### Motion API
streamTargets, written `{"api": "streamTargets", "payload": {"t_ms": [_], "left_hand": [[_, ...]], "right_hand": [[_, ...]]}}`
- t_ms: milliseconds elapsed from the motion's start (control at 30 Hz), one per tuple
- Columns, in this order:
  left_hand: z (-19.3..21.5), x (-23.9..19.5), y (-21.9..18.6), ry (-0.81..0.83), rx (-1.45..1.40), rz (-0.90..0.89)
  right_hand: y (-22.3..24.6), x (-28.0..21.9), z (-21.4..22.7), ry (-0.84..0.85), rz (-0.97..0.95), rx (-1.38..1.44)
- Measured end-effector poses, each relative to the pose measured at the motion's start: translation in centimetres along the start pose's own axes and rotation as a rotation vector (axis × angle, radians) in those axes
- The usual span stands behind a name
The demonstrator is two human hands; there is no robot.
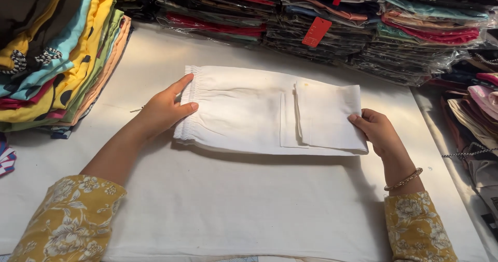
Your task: The person folds several pairs of shorts on a white table. They handle dark brown, white, and grey plaid shorts, folding each one neatly and stacking them on the left side of the table.
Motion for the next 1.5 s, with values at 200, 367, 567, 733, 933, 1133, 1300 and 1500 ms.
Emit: {"api": "streamTargets", "payload": {"t_ms": [200,367,567,733,933,1133,1300,1500], "left_hand": [[-1.4,0.7,1.7,0.130,0.016,0.109],[-1.5,0.8,1.8,0.154,-0.080,0.062],[-1.7,1.5,3.0,0.140,-0.082,0.061],[-1.7,1.1,2.6,0.141,-0.064,0.051],[-1.9,2.0,4.4,0.140,-0.001,0.041],[-4.0,1.6,3.6,-0.145,0.413,-0.275],[-5.7,2.6,3.9,-0.162,0.449,-0.288],[-4.3,2.8,3.5,-0.113,0.090,-0.109]], "right_hand": [[-1.6,0.6,0.8,0.014,-0.095,0.040],[7.9,-2.2,-2.3,0.112,0.047,0.335],[15.5,-5.8,-17.2,0.359,0.181,0.188],[17.3,-9.1,-26.5,0.413,0.260,-0.123],[19.0,-8.9,-23.6,0.483,0.206,0.111],[15.6,-4.4,-15.7,0.333,0.375,0.182],[13.2,-3.6,-13.9,0.258,0.574,0.135],[14.3,-7.3,-15.9,0.090,1.090,-0.450]]}}
Point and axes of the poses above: each hand's wrist, its own x-axis towards the middle knuckle, its own z-axis out of the back of the hand, y = z × x, the point moved 3 cm from there along x, towards the middle knuckle, and after that the axes turned 7 degrees about -y, right-handed, at the moved point
